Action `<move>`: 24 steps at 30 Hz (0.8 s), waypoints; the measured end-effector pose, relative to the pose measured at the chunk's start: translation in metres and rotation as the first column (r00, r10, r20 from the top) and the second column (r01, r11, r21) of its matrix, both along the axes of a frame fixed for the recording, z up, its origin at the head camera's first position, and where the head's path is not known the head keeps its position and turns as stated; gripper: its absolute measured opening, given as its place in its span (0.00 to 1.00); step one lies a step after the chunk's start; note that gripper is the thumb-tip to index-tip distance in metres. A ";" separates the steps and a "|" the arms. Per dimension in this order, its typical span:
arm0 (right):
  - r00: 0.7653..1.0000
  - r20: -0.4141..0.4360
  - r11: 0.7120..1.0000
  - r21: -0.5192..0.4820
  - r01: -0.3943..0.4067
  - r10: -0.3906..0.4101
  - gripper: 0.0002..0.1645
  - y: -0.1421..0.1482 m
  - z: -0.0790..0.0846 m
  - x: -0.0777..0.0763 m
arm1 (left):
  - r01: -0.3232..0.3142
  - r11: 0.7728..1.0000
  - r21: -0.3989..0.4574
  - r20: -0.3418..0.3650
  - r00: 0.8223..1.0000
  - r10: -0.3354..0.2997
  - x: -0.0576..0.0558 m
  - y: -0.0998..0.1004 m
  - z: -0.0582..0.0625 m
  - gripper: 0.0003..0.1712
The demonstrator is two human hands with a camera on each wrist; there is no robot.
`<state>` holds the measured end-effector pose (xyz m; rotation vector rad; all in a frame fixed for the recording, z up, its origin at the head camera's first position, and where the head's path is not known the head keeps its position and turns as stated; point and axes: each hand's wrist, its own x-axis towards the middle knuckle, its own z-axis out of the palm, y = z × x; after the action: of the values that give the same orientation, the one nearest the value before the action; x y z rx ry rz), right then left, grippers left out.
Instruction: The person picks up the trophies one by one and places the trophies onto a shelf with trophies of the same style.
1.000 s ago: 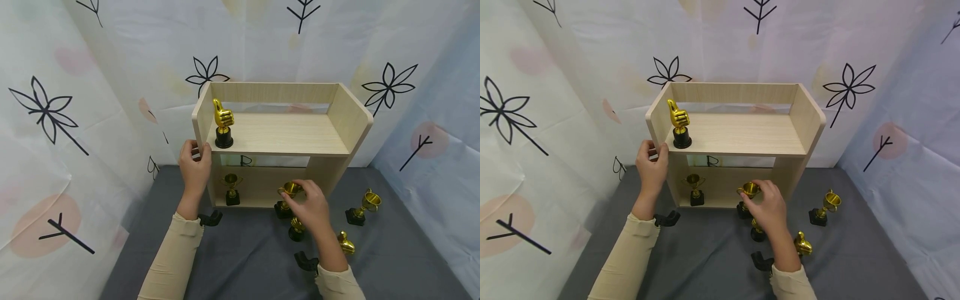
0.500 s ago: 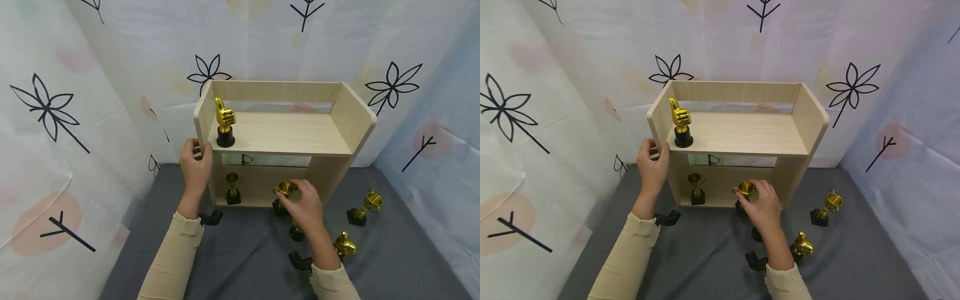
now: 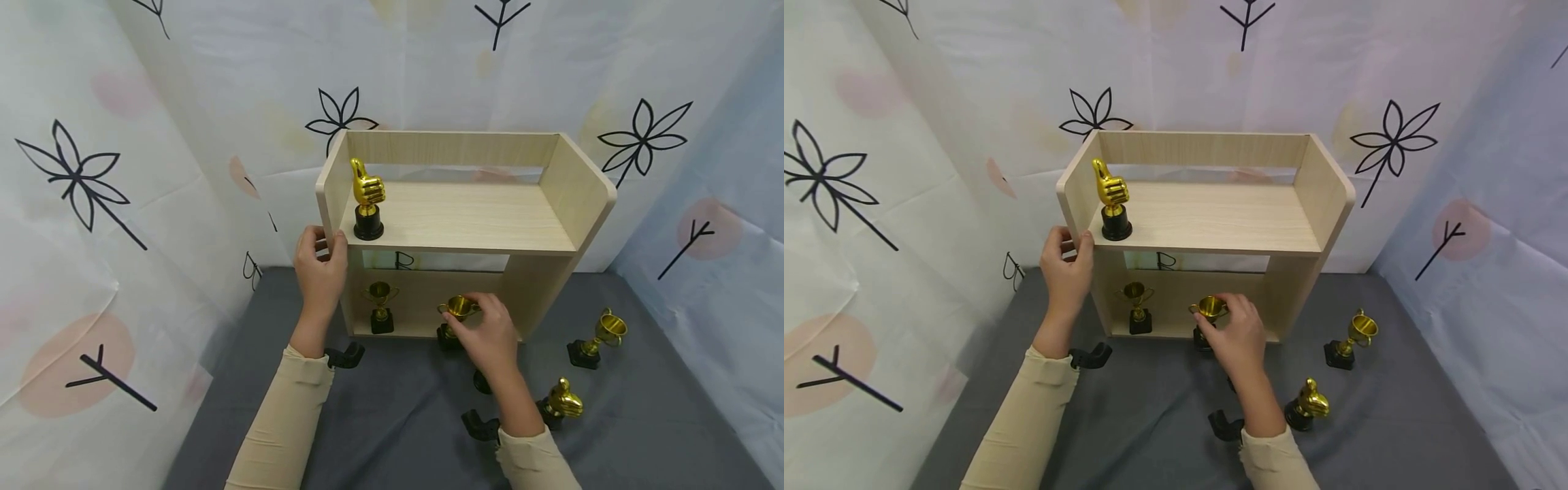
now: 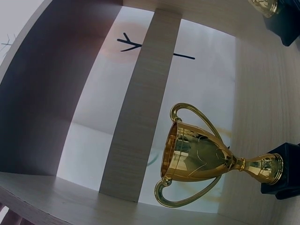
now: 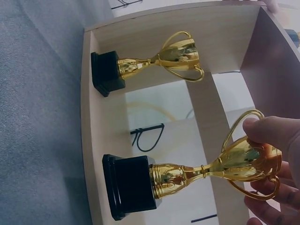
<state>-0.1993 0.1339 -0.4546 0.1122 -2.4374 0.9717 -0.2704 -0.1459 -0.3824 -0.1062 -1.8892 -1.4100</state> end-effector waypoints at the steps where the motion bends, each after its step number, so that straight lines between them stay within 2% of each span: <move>1: 1.000 -0.003 1.000 0.000 0.001 -0.001 0.31 -0.001 0.000 0.000 | 0.000 1.000 -0.001 -0.003 1.000 0.000 0.000 0.000 0.000 0.15; 9: 0.999 -0.030 1.000 -0.013 0.012 -0.012 0.30 -0.006 -0.005 -0.005 | 0.000 1.000 0.003 0.004 1.000 0.000 0.001 0.000 0.001 0.16; 24: 0.999 0.027 0.999 -0.005 0.046 -0.046 0.30 -0.012 -0.009 -0.011 | 0.002 1.000 0.002 0.003 1.000 -0.002 0.001 0.001 0.001 0.15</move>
<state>-0.2106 0.1222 -0.4640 0.0417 -2.4502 0.9660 -0.2693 -0.1454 -0.3810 -0.1052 -1.8907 -1.4139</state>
